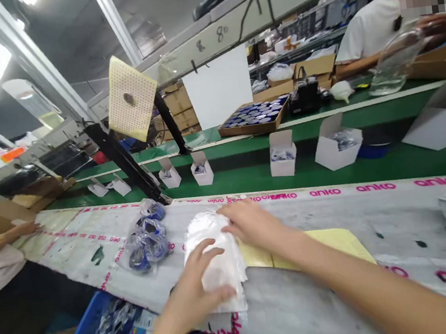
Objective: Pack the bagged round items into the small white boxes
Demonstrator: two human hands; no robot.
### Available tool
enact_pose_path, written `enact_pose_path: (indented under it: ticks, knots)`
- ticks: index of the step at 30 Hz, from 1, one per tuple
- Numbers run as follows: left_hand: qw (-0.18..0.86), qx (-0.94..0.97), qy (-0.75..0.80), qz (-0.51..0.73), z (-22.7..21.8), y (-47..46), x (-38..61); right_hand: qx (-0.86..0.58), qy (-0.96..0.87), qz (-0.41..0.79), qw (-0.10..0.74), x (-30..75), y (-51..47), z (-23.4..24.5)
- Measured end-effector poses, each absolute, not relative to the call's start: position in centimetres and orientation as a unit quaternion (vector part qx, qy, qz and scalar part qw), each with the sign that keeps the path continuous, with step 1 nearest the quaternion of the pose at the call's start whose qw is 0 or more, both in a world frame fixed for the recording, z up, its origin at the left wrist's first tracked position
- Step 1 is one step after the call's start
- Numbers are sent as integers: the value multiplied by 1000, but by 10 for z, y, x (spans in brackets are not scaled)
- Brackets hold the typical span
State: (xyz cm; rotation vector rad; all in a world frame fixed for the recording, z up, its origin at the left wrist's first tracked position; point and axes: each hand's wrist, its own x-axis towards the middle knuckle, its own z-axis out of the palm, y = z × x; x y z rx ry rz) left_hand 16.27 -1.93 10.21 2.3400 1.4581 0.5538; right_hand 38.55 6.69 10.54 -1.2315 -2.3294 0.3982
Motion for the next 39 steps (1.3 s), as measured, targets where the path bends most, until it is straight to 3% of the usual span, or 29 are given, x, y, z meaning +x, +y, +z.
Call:
enact_pose_path:
  ticks: [4,8,12,16,19,21,23,27,39]
  knots:
    - [61,838,542,35,45,-31,148,-517,-817,180,182,440,80,122]
    - [8,833,553,9,54,-2,156,-497,-837,215,80,443,68,107]
    - [35,832,553,1,68,19,162,-494,-842,216,18,432,54,99]
    - [63,847,512,128,73,11,161,-499,-836,229,-9,438,60,101]
    - [-66,763,550,333,84,-1,152,-491,-839,233,-24,444,70,103]
    - [-181,629,634,412,93,-5,141,-480,-845,235,-26,444,76,102]
    - [-218,516,740,373,101,-4,127,-470,-850,239,-16,441,82,99]
    - [-155,450,852,219,107,9,111,-467,-847,254,22,435,92,90]
    - [-126,501,849,113,124,26,119,-451,-826,330,76,451,102,80]
